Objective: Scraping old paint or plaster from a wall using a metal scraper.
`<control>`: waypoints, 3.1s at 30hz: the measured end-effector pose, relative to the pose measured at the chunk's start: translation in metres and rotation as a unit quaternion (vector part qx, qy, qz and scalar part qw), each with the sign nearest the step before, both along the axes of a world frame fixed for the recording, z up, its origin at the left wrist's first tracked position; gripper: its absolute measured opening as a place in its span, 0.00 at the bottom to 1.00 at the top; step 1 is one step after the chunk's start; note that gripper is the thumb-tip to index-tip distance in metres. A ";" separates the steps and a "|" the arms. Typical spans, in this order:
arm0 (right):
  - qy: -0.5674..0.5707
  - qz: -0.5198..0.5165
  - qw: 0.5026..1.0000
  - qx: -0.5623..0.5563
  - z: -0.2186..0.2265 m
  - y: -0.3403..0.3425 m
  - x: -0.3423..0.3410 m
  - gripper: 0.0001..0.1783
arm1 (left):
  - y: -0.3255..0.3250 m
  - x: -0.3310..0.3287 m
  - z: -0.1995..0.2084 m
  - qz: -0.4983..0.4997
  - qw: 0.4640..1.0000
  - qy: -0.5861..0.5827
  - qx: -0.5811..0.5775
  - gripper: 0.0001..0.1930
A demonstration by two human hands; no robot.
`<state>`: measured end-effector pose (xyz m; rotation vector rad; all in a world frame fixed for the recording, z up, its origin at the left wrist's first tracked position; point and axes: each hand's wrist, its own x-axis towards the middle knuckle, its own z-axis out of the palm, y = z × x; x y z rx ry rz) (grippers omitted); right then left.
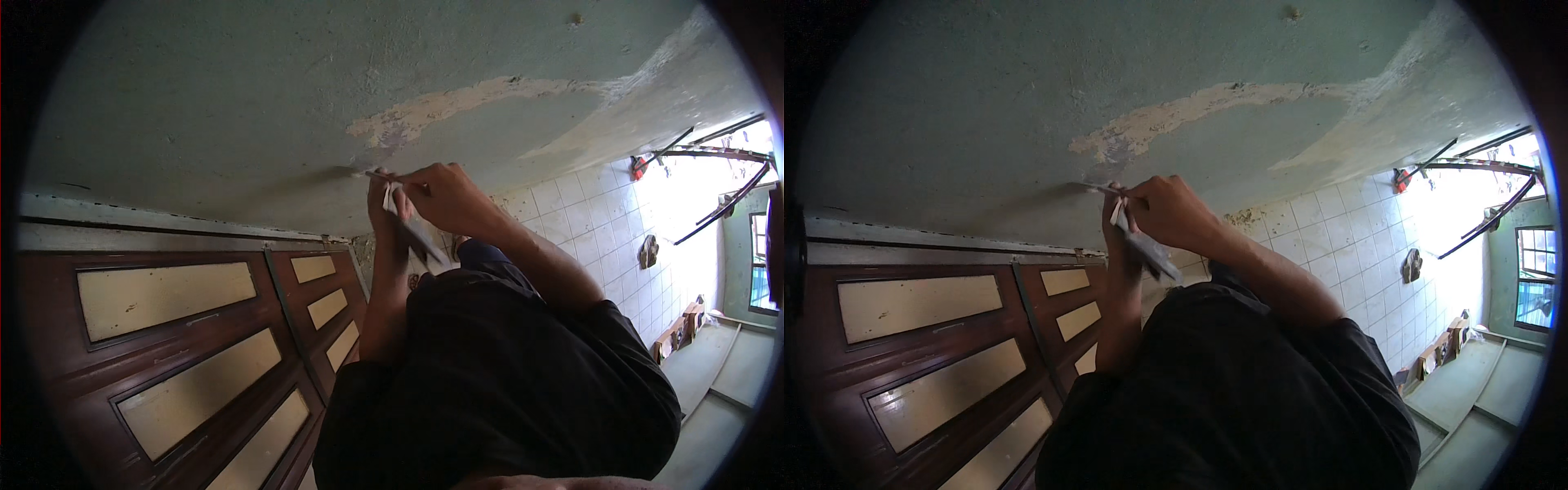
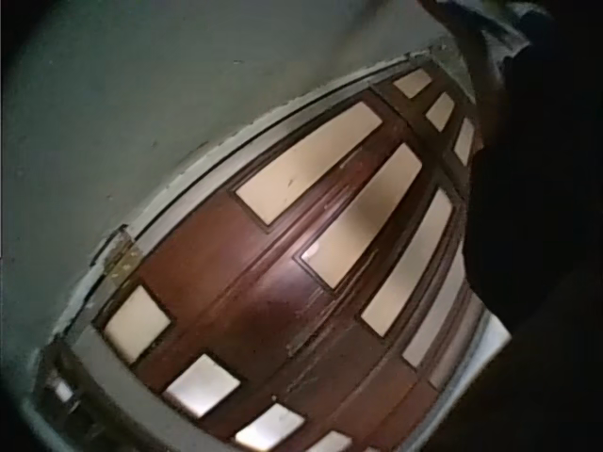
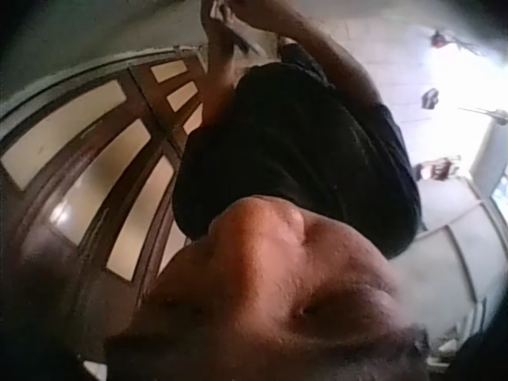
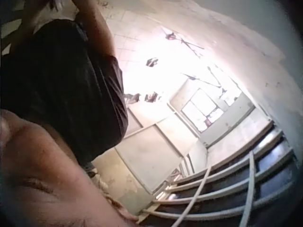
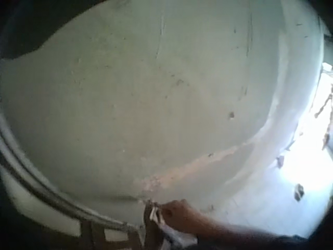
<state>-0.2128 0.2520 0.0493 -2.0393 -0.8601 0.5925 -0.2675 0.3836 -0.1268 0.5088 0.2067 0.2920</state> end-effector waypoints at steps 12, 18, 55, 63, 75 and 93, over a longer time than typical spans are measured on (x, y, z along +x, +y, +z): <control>0.011 -0.043 0.999 -0.020 0.012 -0.023 -0.003 0.18 | -0.007 0.002 0.009 -0.018 0.995 -0.060 0.075 0.15; 0.010 -0.070 0.997 -0.016 0.023 -0.021 -0.006 0.18 | -0.011 0.008 -0.017 0.045 0.995 0.075 0.050 0.18; 0.104 -0.079 0.991 0.024 0.006 -0.025 -0.003 0.17 | -0.001 0.008 -0.011 0.170 0.967 0.114 0.151 0.17; 0.111 -0.070 0.990 0.045 -0.001 -0.026 0.002 0.18 | -0.028 0.003 0.084 0.095 0.973 0.186 0.094 0.16; 0.027 -0.043 0.998 0.023 0.003 -0.002 -0.006 0.18 | 0.009 0.000 0.013 0.133 0.981 0.113 0.081 0.16; -0.016 -0.040 0.999 0.005 -0.001 0.020 -0.017 0.17 | 0.020 -0.007 -0.026 0.030 0.998 -0.007 0.062 0.15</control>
